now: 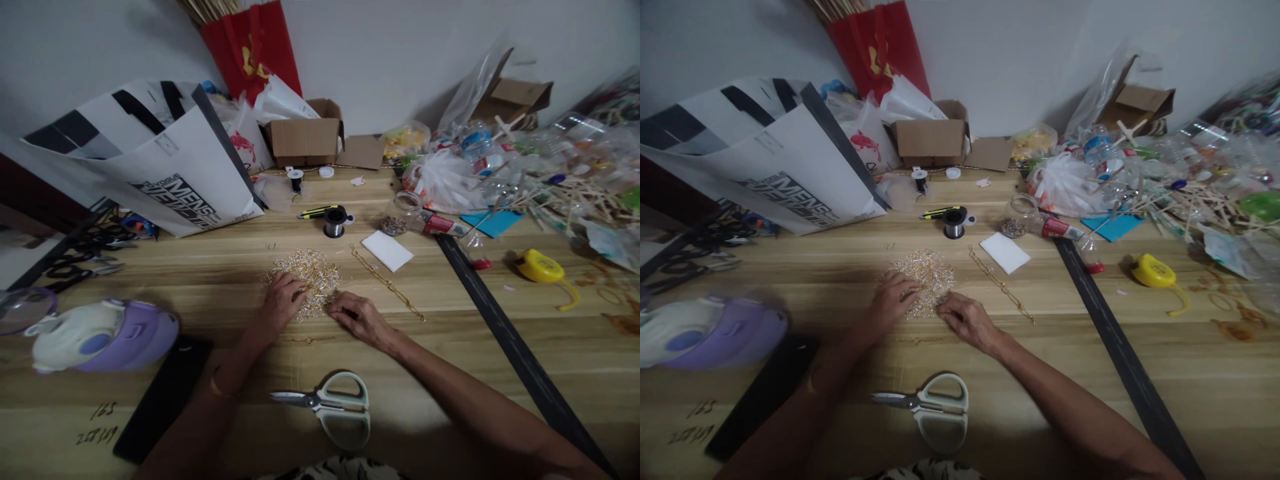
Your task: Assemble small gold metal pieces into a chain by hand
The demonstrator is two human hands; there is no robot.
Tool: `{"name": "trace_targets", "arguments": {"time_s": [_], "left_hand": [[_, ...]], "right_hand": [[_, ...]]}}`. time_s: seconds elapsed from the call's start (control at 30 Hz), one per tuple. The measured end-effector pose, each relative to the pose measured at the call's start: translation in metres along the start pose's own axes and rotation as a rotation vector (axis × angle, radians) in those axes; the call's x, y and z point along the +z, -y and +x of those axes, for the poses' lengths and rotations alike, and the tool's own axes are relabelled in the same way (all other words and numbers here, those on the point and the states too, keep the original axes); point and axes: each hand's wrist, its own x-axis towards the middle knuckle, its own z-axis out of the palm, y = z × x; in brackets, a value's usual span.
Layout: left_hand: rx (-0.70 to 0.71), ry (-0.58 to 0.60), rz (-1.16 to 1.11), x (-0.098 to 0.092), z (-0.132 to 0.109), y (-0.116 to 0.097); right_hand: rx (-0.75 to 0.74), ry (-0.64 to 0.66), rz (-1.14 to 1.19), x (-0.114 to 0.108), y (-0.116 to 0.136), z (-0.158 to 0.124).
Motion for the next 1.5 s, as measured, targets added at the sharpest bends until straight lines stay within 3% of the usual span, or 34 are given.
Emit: {"name": "trace_targets", "arguments": {"time_s": [0.27, 0.9, 1.5], "left_hand": [[0.013, 0.048, 0.163, 0.006, 0.003, -0.008], [-0.024, -0.032, 0.09, 0.003, -0.001, 0.004], [0.009, 0.057, 0.047, 0.003, 0.004, -0.002]], "right_hand": [[-0.008, 0.034, -0.042, 0.002, -0.006, -0.001], [-0.016, 0.04, -0.078, 0.0, -0.002, 0.0], [0.003, 0.042, -0.116, 0.002, -0.008, -0.003]]}}
